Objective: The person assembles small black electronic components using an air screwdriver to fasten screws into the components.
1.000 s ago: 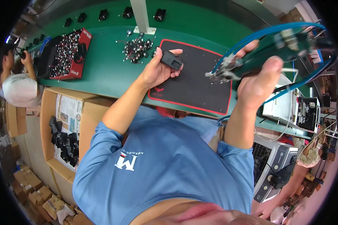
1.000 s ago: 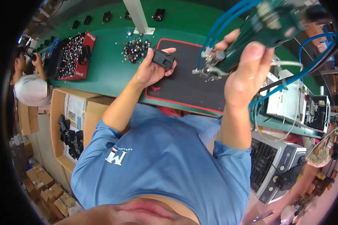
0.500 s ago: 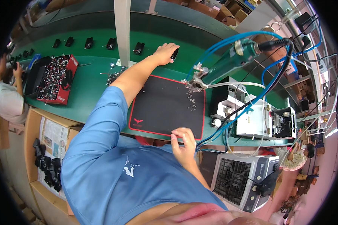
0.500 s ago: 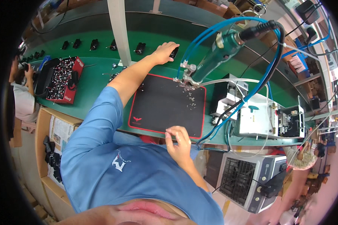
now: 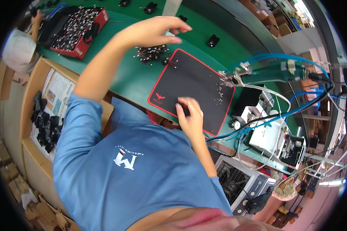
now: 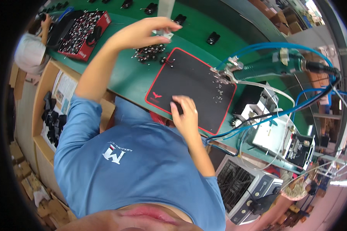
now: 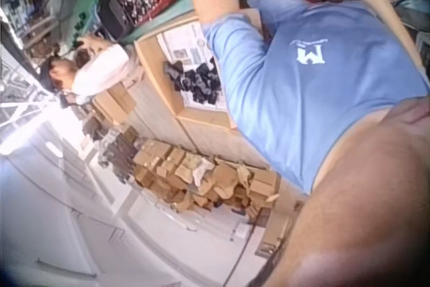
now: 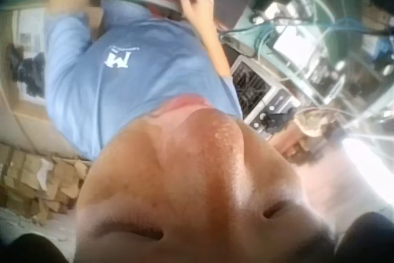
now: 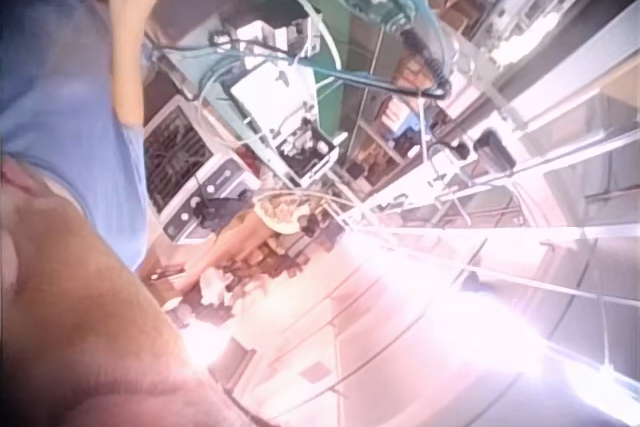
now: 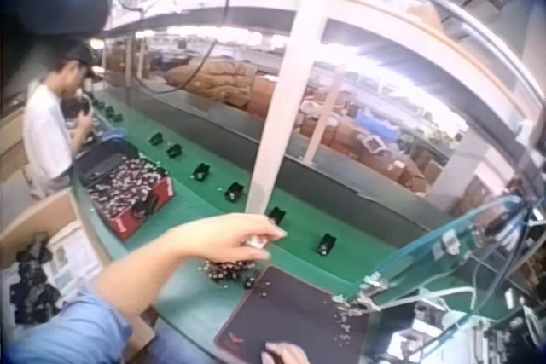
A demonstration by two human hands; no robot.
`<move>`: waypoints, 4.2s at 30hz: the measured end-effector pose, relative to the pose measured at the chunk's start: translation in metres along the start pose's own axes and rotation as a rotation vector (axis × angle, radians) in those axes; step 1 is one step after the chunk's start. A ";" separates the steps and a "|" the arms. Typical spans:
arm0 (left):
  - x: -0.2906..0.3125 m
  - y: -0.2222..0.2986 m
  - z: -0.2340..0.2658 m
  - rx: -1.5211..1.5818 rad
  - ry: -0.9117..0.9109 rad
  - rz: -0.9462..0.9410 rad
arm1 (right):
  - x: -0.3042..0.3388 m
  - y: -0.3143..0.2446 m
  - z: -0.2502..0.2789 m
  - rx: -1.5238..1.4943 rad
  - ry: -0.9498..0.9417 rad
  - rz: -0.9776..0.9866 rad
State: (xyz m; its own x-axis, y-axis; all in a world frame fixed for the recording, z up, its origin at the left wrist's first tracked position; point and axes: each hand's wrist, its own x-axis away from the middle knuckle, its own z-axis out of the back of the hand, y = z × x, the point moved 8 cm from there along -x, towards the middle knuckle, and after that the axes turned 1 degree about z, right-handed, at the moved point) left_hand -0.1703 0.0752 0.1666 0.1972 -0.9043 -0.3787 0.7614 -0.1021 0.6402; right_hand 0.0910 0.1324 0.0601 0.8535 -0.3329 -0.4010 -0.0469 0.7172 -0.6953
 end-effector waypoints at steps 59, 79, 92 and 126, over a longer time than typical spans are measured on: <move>0.135 0.012 -0.174 1.885 0.267 0.440 | 0.037 0.027 0.021 0.179 0.014 -0.254; 0.113 0.028 -0.202 1.614 0.092 0.578 | 0.017 -0.019 0.044 0.114 0.221 -0.113; 0.100 0.050 -0.199 0.956 0.008 0.436 | 0.005 -0.034 0.039 0.141 0.211 -0.022; 0.077 0.067 -0.176 0.099 0.175 -0.024 | 0.000 -0.027 0.042 0.344 0.044 -0.090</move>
State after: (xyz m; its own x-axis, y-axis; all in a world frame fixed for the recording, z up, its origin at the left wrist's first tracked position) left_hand 0.0047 0.0718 0.0629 0.2900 -0.8163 -0.4995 0.7048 -0.1709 0.6885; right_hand 0.1143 0.1383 0.1040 0.8226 -0.4251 -0.3778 0.2115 0.8453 -0.4907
